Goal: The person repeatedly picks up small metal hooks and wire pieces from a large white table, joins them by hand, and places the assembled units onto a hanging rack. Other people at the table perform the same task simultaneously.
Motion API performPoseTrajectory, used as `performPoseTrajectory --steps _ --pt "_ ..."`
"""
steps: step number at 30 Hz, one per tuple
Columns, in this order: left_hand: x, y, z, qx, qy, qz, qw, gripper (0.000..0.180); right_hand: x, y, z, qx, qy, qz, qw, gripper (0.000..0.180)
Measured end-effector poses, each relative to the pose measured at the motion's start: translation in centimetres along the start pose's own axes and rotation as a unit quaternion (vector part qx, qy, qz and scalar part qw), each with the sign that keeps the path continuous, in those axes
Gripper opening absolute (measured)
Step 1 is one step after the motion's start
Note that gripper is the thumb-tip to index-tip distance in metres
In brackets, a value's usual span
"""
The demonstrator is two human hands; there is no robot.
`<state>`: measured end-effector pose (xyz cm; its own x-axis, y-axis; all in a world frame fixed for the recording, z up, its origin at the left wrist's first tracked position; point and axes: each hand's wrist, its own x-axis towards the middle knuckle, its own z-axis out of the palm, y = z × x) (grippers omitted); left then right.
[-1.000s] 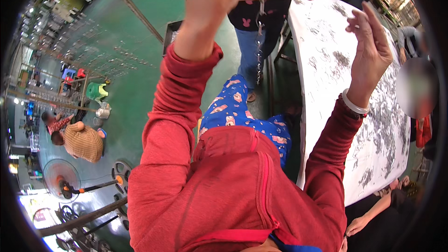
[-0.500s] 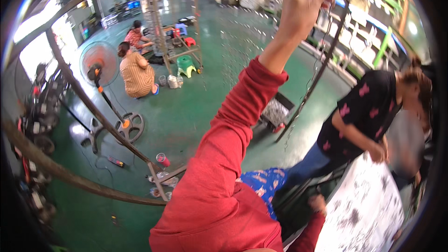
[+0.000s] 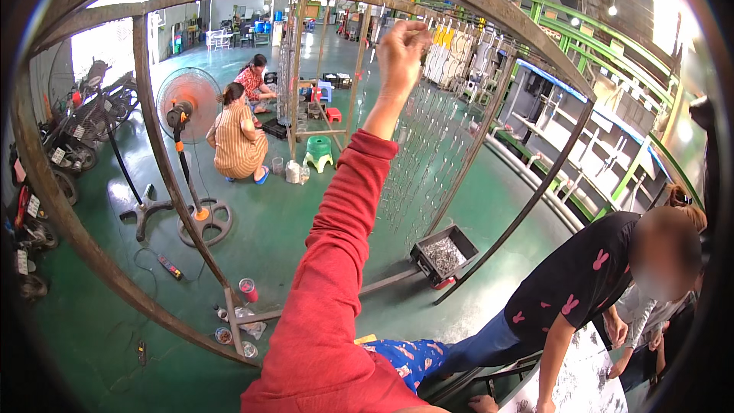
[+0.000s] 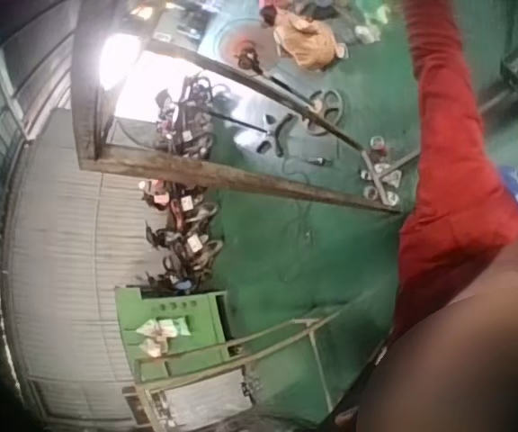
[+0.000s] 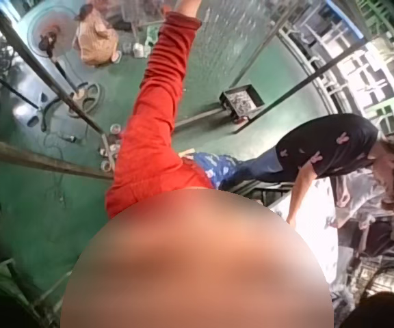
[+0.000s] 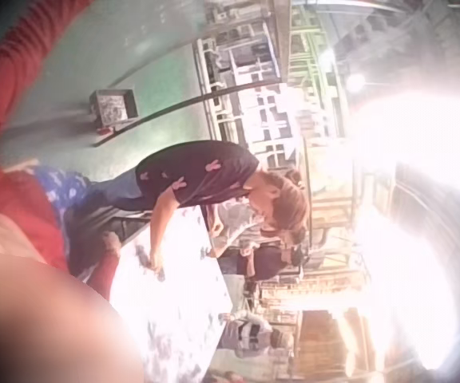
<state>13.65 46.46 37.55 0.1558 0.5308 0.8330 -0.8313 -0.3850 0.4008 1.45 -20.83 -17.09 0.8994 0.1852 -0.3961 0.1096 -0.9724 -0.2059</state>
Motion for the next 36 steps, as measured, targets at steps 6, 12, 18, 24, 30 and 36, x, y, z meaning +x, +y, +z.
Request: performPoseTrajectory --steps 6,12,18,24,30,36 --pt "5.0 -3.8 -3.2 0.108 0.054 0.035 0.992 0.014 -2.2 -2.3 -1.2 -0.012 -0.014 0.047 0.999 0.029" --pt "9.5 -6.3 -4.7 0.129 0.112 0.025 0.985 0.012 -3.7 -3.8 -1.6 -0.002 0.001 0.042 0.999 0.028" --pt "12.6 -7.3 -4.2 0.176 0.093 0.024 0.98 0.014 -5.8 -5.9 -3.0 -0.034 0.025 0.083 0.996 0.028" --pt "14.4 -10.2 -4.0 0.32 0.092 0.064 0.941 0.015 -5.1 -5.4 -2.5 0.072 0.027 0.073 0.994 0.036" --pt "17.6 -11.9 -6.3 0.173 0.028 0.105 0.979 0.013 -6.4 -5.7 -2.7 -0.025 0.137 0.043 0.989 0.018" --pt "11.5 -2.0 -10.7 0.17 0.045 0.177 0.968 0.02 -8.3 -10.2 -6.6 0.018 0.09 0.09 0.992 0.023"
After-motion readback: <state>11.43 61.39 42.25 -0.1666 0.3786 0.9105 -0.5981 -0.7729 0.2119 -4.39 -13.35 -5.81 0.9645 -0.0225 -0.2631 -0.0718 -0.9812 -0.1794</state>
